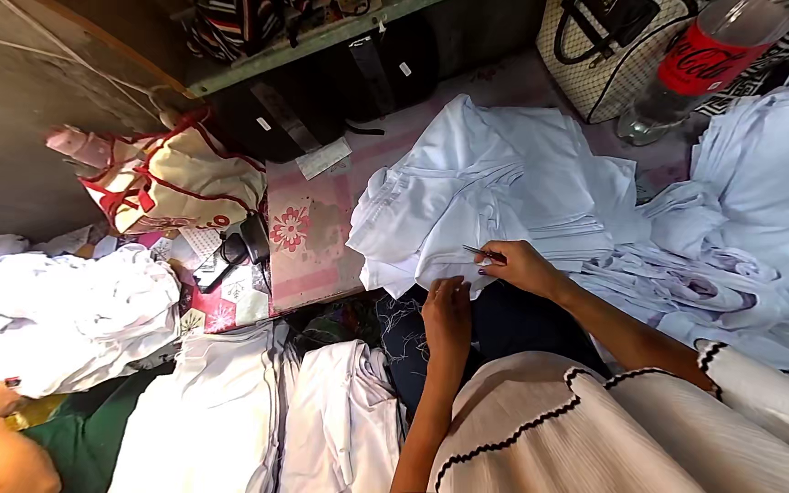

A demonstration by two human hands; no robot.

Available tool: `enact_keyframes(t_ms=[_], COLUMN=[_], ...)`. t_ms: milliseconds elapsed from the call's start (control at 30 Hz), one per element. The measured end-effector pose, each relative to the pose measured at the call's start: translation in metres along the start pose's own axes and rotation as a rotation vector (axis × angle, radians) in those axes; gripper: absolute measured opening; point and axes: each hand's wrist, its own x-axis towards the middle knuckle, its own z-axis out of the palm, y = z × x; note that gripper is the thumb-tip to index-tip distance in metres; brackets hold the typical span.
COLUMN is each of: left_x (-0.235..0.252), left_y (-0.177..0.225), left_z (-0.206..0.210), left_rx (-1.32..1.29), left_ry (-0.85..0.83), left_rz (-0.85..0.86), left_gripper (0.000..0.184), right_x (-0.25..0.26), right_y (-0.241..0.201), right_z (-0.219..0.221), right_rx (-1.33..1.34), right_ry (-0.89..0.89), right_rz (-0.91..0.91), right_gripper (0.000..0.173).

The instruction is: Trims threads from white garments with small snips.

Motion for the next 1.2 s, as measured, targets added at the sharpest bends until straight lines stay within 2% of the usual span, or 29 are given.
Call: enact_keyframes(t_ms=[100, 233, 333, 467, 533, 600, 667, 733, 800, 867, 967, 1100, 1200], left_x=[0.026, 0.049, 0.04, 0.011, 0.003, 0.004, 0.008, 0.008, 0.007, 0.006, 0.002, -0.003, -0.005], left_y=[-0.01, -0.04, -0.044, -0.041, -0.037, -0.034, -0.033, -0.036, -0.037, -0.032, -0.025, -0.028, -0.031], left_z=[0.028, 0.067, 0.047, 0.001, -0.007, -0.012, -0.014, -0.017, -0.02, -0.023, -0.023, -0.021, -0.021], left_rx=[0.093, 0.182, 0.023, -0.157, -0.204, -0.213, -0.217, -0.232, -0.29, -0.382, -0.53, -0.597, -0.614], left_ry=[0.145, 0.314, 0.184, -0.252, -0.274, -0.235, -0.179, -0.161, -0.184, -0.221, -0.245, -0.23, -0.226], left_rz=[0.036, 0.117, 0.082, 0.089, 0.112, 0.125, 0.111, 0.07, -0.01, -0.12, -0.199, -0.196, -0.202], left_gripper=[0.023, 0.01, 0.009, 0.009, 0.008, 0.008, 0.006, 0.008, 0.012, 0.011, 0.007, 0.004, 0.005], right_x=[0.002, -0.001, -0.007, -0.012, -0.006, 0.001, 0.003, -0.003, -0.012, -0.019, -0.021, -0.012, -0.005], right_y=[0.003, 0.01, 0.01, -0.005, -0.006, -0.006, -0.01, -0.013, -0.014, -0.009, -0.003, -0.003, -0.001], right_z=[0.001, 0.0, -0.001, 0.011, 0.025, 0.032, 0.023, 0.006, -0.006, -0.011, -0.005, 0.006, 0.007], right_rx=[0.07, 0.192, 0.184, -0.103, -0.268, -0.346, -0.223, 0.011, 0.288, 0.532, 0.688, 0.861, 0.874], right_ry=[0.011, 0.041, 0.118, 0.267, 0.318, 0.299, 0.216, 0.066, -0.045, -0.166, -0.326, -0.406, -0.352], right_rz=[0.027, 0.025, 0.021, -0.104, -0.201, -0.199, -0.13, -0.01, 0.128, 0.244, 0.316, 0.321, 0.323], right_gripper=[0.026, 0.037, 0.032, 0.027, 0.026, 0.028, 0.032, 0.035, 0.044, 0.045, 0.045, 0.044, 0.041])
